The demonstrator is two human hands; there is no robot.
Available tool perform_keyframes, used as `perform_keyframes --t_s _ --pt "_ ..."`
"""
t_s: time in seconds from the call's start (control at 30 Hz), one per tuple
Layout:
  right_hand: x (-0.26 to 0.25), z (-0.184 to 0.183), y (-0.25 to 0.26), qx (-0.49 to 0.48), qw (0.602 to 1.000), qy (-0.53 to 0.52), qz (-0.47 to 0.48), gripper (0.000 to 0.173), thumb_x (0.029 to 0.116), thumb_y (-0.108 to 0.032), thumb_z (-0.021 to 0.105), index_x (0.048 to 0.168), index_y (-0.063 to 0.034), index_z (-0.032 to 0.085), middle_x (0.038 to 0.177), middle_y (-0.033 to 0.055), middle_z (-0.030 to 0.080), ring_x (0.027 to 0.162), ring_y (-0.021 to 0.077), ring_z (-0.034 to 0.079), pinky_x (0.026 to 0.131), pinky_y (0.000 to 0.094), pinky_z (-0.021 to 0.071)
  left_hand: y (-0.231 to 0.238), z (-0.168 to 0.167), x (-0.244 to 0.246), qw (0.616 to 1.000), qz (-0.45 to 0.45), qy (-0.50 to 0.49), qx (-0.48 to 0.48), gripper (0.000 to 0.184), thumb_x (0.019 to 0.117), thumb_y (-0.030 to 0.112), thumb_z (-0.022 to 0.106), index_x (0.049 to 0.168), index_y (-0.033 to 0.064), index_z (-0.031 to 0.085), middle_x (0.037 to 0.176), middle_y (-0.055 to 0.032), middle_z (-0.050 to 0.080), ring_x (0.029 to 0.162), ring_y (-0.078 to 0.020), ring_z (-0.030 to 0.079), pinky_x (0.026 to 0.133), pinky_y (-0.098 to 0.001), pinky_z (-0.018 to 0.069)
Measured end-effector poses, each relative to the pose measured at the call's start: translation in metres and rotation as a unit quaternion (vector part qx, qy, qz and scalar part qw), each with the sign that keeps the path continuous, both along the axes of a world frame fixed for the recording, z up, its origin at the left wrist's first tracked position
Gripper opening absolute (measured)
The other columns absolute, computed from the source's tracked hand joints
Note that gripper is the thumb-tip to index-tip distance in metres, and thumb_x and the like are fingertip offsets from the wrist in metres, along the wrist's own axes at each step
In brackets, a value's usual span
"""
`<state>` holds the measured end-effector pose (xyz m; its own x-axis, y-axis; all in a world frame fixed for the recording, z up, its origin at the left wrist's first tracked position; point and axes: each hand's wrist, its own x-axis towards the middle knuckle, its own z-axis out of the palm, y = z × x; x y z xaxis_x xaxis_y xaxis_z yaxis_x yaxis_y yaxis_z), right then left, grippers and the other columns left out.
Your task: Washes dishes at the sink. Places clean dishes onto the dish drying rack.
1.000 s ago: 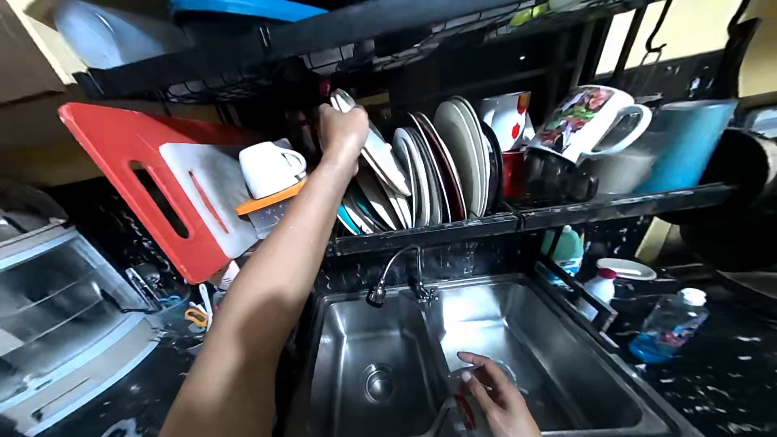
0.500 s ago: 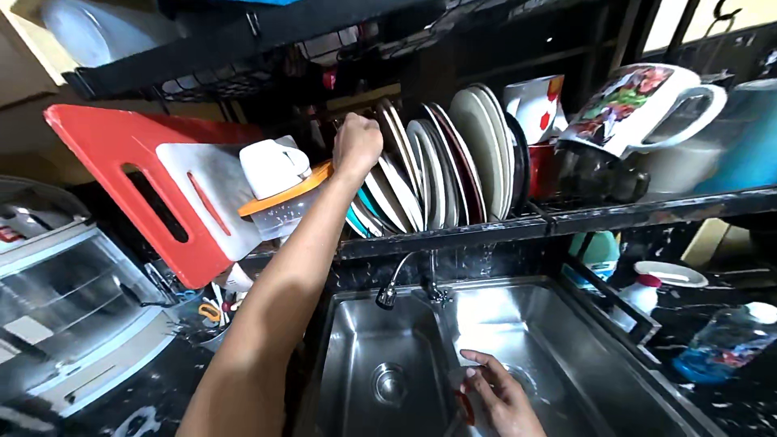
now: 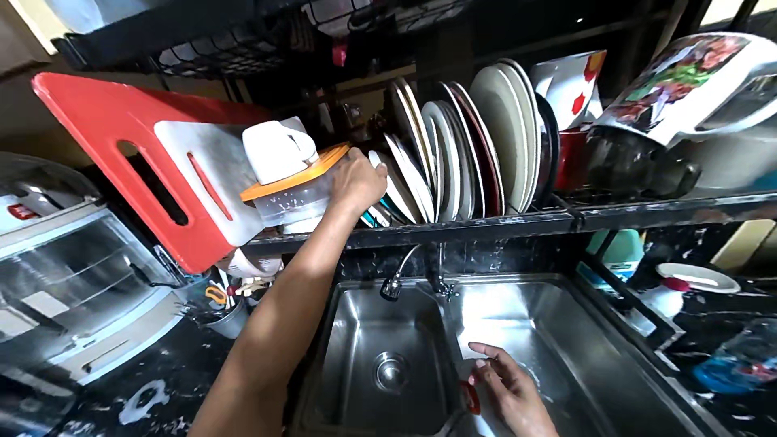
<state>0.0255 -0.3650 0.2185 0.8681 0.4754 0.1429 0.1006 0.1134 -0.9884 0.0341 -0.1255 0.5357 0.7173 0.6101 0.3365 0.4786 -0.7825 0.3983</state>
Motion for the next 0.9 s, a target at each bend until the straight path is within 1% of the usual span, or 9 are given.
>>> perform_keyframes --t_s 0.07,0.1,0.2,0.3,0.4,0.5,0.7,0.8,0.9 --pt "0.002 0.001 -0.001 -0.001 1.0 -0.007 -0.005 0.031 0.0992 -0.002 0.048 0.128 0.0025 0.057 0.079 -0.0021 0.066 0.065 0.0016 0.064 0.062 0.0184 0.0557 0.002 -0.001 0.008 1.0 -0.001 0.019 -0.01 0.057 0.1078 0.044 0.046 0.142 -0.0023 0.044 0.119 -0.0242 0.063 0.095 -0.0322 0.071 0.081 -0.0483 0.0589" --pt "0.002 0.002 -0.002 0.002 1.0 -0.005 -0.006 0.031 0.0993 -0.002 0.048 0.128 0.0028 0.057 0.079 -0.0023 0.066 0.064 0.0013 0.064 0.061 0.0179 0.0554 0.003 -0.002 0.012 1.0 0.0 0.015 -0.017 0.057 0.1065 0.042 0.049 0.141 -0.0028 0.045 0.12 -0.0253 0.062 0.096 -0.0332 0.07 0.082 -0.0497 0.0582" --pt "0.004 0.004 -0.005 0.009 1.0 0.0 -0.003 0.03 0.0999 -0.001 0.047 0.128 0.0031 0.056 0.077 -0.0035 0.065 0.063 0.0004 0.063 0.059 0.0166 0.0539 0.008 -0.001 0.021 1.0 -0.002 0.004 -0.024 0.06 0.1003 0.038 0.061 0.142 -0.0037 0.047 0.138 -0.03 0.053 0.121 -0.0429 0.06 0.098 -0.0604 0.0493" --pt "0.005 0.001 -0.006 0.012 1.0 0.002 0.004 0.031 0.0996 -0.001 0.046 0.128 0.0047 0.056 0.077 -0.0024 0.066 0.063 0.0018 0.064 0.06 0.0182 0.0554 0.014 0.002 0.024 0.998 -0.032 -0.02 -0.043 0.049 0.1052 0.036 0.054 0.134 -0.0031 0.057 0.136 -0.0283 0.056 0.123 -0.0411 0.058 0.101 -0.0591 0.0468" --pt "0.006 -0.002 -0.004 0.013 1.0 0.01 0.011 0.03 0.0993 0.001 0.045 0.127 0.0042 0.056 0.076 -0.0025 0.066 0.063 0.0018 0.064 0.06 0.0184 0.0552 0.012 0.005 0.02 0.984 -0.076 -0.082 -0.141 0.039 0.1104 0.032 0.046 0.131 0.0013 0.058 0.113 -0.0182 0.062 0.083 -0.0222 0.063 0.073 -0.0378 0.0541" --pt "0.006 -0.002 0.0 0.008 1.0 0.011 0.019 0.03 0.0995 0.001 0.046 0.128 0.0035 0.057 0.077 -0.0021 0.066 0.063 0.0018 0.063 0.06 0.0179 0.0545 0.009 0.01 0.024 0.965 -0.103 -0.106 -0.217 0.032 0.1069 0.024 0.054 0.128 0.0003 0.055 0.106 -0.0158 0.061 0.073 -0.0167 0.061 0.063 -0.0312 0.0542" --pt "0.005 0.003 0.005 0.043 0.998 0.003 0.034 0.029 0.1023 -0.001 0.042 0.128 0.0054 0.055 0.074 -0.0038 0.066 0.062 0.0014 0.064 0.06 0.0184 0.0561 0.001 0.005 0.021 0.985 -0.063 -0.104 -0.125 0.041 0.1109 0.023 0.036 0.142 0.0006 0.05 0.127 -0.0241 0.061 0.104 -0.0332 0.066 0.087 -0.0506 0.0543" --pt "0.007 -0.003 0.001 0.05 0.998 0.005 0.04 0.03 0.1025 -0.001 0.041 0.129 0.0047 0.055 0.073 -0.0043 0.066 0.06 0.0009 0.062 0.058 0.0173 0.0536 0.001 -0.001 0.007 0.996 -0.04 -0.067 -0.035 0.041 0.1036 0.009 0.044 0.143 0.0006 0.051 0.124 -0.0227 0.065 0.107 -0.0334 0.068 0.091 -0.0515 0.0558" --pt "0.007 -0.007 -0.001 0.048 0.998 0.023 0.043 0.029 0.1027 -0.001 0.041 0.128 0.0036 0.055 0.072 -0.0036 0.066 0.058 0.0022 0.063 0.054 0.0185 0.0545 0.001 -0.012 -0.005 0.999 -0.042 -0.023 0.014 0.052 0.0974 0.001 0.054 0.149 0.0007 0.044 0.129 -0.025 0.063 0.12 -0.0397 0.062 0.102 -0.0574 0.0488"
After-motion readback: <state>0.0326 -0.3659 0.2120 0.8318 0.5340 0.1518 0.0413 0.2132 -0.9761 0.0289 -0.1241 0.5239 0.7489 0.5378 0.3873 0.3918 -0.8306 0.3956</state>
